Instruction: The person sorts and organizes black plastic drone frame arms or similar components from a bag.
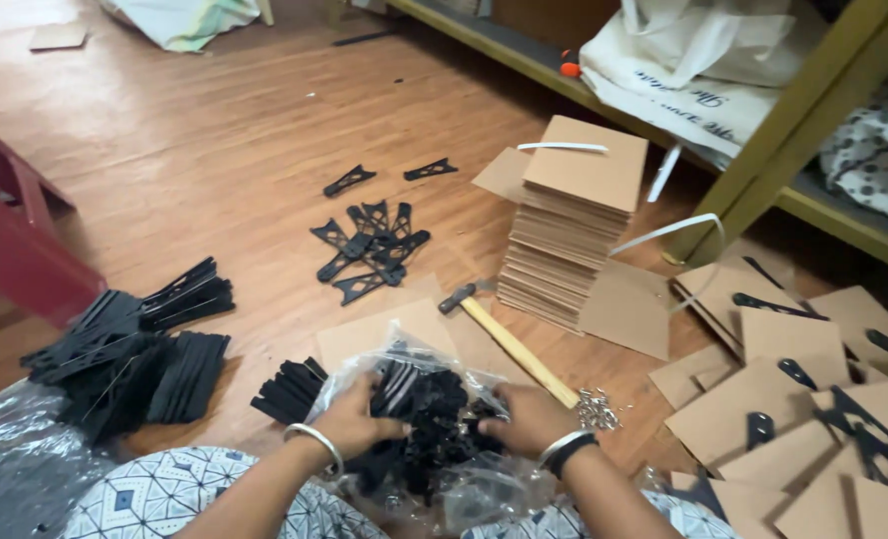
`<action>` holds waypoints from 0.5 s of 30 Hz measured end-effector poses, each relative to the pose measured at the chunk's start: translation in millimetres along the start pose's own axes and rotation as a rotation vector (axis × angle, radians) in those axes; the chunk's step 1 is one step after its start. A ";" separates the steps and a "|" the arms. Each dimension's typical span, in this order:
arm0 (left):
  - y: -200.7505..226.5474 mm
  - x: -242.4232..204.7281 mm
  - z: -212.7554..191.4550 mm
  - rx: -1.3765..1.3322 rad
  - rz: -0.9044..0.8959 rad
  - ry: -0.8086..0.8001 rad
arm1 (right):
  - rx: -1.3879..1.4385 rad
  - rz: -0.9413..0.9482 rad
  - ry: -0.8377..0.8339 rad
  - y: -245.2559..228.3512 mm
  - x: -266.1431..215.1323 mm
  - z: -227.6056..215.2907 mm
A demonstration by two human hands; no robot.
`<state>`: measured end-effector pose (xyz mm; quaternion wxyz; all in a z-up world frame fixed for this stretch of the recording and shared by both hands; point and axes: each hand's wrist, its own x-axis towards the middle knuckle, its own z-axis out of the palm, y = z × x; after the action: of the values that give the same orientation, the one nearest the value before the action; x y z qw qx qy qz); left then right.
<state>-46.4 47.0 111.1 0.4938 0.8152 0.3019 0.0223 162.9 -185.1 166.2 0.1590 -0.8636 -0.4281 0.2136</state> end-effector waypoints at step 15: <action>-26.8 97.8 -148.6 0.539 0.065 0.514 | -0.173 0.044 -0.275 29.3 39.4 45.2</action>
<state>-28.8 223.8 139.6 0.1687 0.8928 0.3850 0.1618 181.1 -166.2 104.8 0.0190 -0.8458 -0.4435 0.2958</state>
